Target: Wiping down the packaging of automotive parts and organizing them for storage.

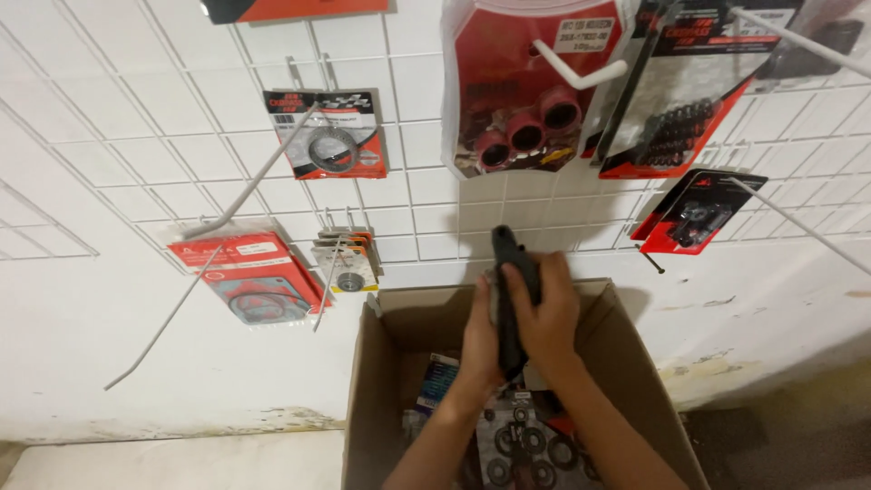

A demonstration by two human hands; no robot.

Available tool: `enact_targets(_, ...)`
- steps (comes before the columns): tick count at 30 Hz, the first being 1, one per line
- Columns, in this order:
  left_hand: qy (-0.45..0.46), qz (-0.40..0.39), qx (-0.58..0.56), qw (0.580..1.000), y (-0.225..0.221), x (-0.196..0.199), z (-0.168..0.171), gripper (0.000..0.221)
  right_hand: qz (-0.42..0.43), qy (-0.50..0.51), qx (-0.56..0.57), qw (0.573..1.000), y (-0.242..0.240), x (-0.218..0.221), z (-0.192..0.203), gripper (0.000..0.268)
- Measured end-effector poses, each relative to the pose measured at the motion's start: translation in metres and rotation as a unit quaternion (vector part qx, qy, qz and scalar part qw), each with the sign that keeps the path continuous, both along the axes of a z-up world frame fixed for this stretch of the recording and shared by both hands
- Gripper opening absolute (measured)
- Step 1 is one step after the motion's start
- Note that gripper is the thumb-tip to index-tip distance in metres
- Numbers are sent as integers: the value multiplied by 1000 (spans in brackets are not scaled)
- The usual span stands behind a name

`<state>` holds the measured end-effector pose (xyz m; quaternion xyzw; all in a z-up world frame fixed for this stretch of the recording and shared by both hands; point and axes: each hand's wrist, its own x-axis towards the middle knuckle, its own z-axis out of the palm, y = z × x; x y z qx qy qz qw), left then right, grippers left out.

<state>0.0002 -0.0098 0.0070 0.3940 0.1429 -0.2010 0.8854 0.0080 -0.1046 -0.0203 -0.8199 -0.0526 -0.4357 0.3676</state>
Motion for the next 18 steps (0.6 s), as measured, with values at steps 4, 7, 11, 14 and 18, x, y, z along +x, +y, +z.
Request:
enact_targets(4, -97, 25, 175, 979, 23, 22, -37, 75, 55, 92, -51, 993, 27, -43, 6, 46)
enact_targets(7, -136, 45, -58, 988, 18, 16, -38, 62, 68, 73, -66, 993, 18, -28, 5, 35)
enact_targets(11, -184, -22, 24, 982, 13, -5, -3, 67, 50, 43, 119, 991, -12, 2, 4, 27)
enact_targets(14, -132, 28, 103, 986, 20, -5, 8, 74, 104, 165, 349, 916, -27, -1, 1, 43)
enact_targets(18, -309, 116, 208, 921, 13, 18, -39, 45, 228, 303, 391, 839, -56, 25, -92, 66)
